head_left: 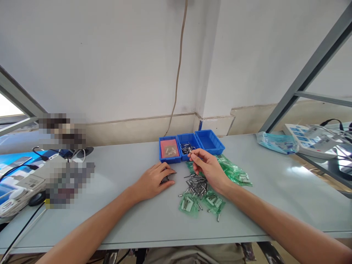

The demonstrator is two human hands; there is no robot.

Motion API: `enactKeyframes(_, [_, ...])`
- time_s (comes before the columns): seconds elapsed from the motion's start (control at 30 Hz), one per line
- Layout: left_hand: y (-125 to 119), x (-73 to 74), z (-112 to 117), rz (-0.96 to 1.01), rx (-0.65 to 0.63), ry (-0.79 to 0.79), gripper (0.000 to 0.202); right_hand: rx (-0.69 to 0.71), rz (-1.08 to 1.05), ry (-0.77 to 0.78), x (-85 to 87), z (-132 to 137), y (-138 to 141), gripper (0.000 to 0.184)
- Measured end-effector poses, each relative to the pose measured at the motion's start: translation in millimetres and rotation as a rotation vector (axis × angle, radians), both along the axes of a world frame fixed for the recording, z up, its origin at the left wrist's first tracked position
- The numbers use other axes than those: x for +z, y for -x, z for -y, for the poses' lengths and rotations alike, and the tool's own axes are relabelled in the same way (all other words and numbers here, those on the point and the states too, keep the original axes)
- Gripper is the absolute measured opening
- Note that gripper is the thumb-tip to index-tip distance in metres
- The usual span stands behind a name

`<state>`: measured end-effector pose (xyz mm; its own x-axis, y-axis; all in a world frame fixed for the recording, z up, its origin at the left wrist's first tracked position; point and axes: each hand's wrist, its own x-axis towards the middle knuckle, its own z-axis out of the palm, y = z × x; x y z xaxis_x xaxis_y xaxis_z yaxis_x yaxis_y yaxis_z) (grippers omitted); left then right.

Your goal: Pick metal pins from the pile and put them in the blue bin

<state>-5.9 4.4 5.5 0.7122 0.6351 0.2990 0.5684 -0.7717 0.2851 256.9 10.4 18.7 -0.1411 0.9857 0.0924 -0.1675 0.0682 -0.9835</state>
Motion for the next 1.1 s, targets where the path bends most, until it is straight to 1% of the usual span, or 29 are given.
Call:
enactKeyframes(0.47, [0.1, 0.1, 0.6, -0.026, 0.006, 0.018, 0.035, -0.014, -0.005, -0.011, -0.7, 0.2, -0.2, 0.028])
enactKeyframes(0.73, [-0.1, 0.8, 0.0, -0.019, 0.005, 0.016, 0.033, -0.044, -0.019, -0.022, 1.5, 0.8, 0.3, 0.031])
enactKeyframes(0.87, [0.1, 0.4, -0.2, -0.016, 0.007, 0.013, 0.033, -0.076, 0.059, -0.057, 0.3, 0.1, -0.3, 0.029])
enactKeyframes(1.0, [0.1, 0.1, -0.1, -0.015, 0.006, 0.011, 0.034, -0.089, 0.184, -0.137, -2.7, -0.9, -0.8, 0.024])
enactKeyframes(1.1, [0.0, 0.1, -0.1, -0.02, 0.007, 0.011, 0.033, -0.086, 0.237, -0.182, -4.1, -1.1, -1.0, 0.022])
